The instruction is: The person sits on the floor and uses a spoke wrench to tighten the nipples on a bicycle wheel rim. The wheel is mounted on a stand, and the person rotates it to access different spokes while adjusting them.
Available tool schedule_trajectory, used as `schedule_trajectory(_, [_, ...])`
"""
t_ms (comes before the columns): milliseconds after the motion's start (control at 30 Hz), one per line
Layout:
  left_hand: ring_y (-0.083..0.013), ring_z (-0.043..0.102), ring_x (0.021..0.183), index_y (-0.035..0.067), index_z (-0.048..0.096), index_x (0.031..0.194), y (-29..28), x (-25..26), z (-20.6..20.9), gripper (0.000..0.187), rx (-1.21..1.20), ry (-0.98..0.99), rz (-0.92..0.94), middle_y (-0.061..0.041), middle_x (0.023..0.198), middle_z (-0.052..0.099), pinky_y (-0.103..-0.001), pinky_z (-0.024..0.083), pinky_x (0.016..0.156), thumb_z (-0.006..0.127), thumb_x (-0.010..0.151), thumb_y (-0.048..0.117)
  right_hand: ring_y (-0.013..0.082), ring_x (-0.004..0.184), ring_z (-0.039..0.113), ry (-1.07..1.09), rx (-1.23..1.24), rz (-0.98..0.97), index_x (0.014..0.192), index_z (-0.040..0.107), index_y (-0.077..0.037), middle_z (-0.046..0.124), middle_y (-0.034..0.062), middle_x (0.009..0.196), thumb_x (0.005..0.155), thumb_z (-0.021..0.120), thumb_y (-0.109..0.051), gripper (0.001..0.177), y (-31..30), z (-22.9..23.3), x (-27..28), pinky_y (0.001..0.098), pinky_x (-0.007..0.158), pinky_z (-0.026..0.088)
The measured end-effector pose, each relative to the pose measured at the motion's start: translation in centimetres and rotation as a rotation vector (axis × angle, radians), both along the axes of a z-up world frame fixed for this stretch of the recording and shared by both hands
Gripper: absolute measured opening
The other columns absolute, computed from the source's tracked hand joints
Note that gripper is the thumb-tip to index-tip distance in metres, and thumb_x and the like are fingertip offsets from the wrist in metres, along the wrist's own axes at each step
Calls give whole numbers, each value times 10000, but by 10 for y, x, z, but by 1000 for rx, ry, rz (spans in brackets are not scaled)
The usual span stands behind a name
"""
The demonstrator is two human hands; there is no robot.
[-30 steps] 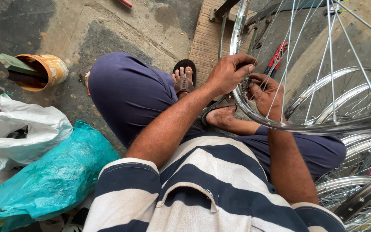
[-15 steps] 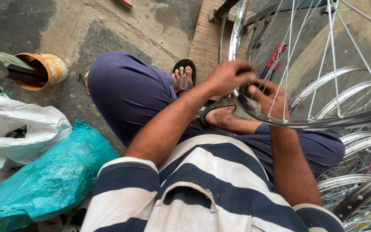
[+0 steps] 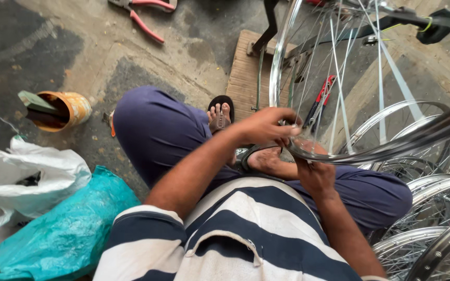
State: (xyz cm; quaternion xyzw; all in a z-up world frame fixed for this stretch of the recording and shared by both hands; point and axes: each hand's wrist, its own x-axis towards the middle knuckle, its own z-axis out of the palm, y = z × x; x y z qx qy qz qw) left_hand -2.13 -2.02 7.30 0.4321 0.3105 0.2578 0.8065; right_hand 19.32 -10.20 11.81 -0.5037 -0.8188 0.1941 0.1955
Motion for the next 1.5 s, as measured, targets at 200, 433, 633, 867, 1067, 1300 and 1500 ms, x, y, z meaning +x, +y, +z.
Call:
schedule_trajectory(200, [-267,665,835,18,677,975,0,9,34,367,213,339,30,-187,933,727,-448,546,747,824,866,336,316,788,694,98,59,-22,1104,703,-26,701,149,937,979,735,-107,152,-4,12,-1,419,674,518])
schedule_trajectory(433, [-262,687,952,62,575,1202,3,15,50,535,372,540,-24,-122,1061,721,-397,550,825,788,882,433,315,750,678,15,90,-53,1030,717,-48,700,133,903,928,784,-73,125,-1,28,-10,420,650,498])
schedule_trajectory(633, [-180,654,1015,65,632,1195,-10,9,3,455,-73,-548,-10,-48,1111,709,-344,538,851,837,893,337,267,677,683,76,87,-98,1037,727,-47,702,126,853,934,793,-83,129,-9,44,-2,384,613,505])
schedule_trajectory(867, [-359,705,935,68,651,1111,-16,40,22,462,405,758,249,-159,965,745,-470,538,826,822,785,347,344,651,631,16,285,-94,872,691,-80,635,144,739,851,840,-66,151,-3,4,-19,439,586,464])
schedule_trajectory(1067, [-174,674,957,59,636,1278,-1,3,26,493,98,-236,-33,-99,1209,704,-337,559,831,801,876,293,297,672,660,92,244,-175,936,724,-45,666,136,775,844,821,-63,135,-8,45,-16,401,606,495])
schedule_trajectory(1300, [-147,682,980,-7,672,1283,-15,11,9,390,-1,-291,-13,-122,1121,714,-310,561,821,768,975,213,275,669,678,75,232,-175,925,735,-45,699,109,789,808,821,-62,146,-5,61,-23,383,605,513])
schedule_trajectory(1500, [-181,676,1063,-20,675,1305,-7,5,-14,411,-38,-315,298,-83,1172,731,-355,549,950,742,976,218,282,723,671,97,225,-143,977,734,-65,684,112,831,846,804,-42,151,-8,49,-19,387,670,532])
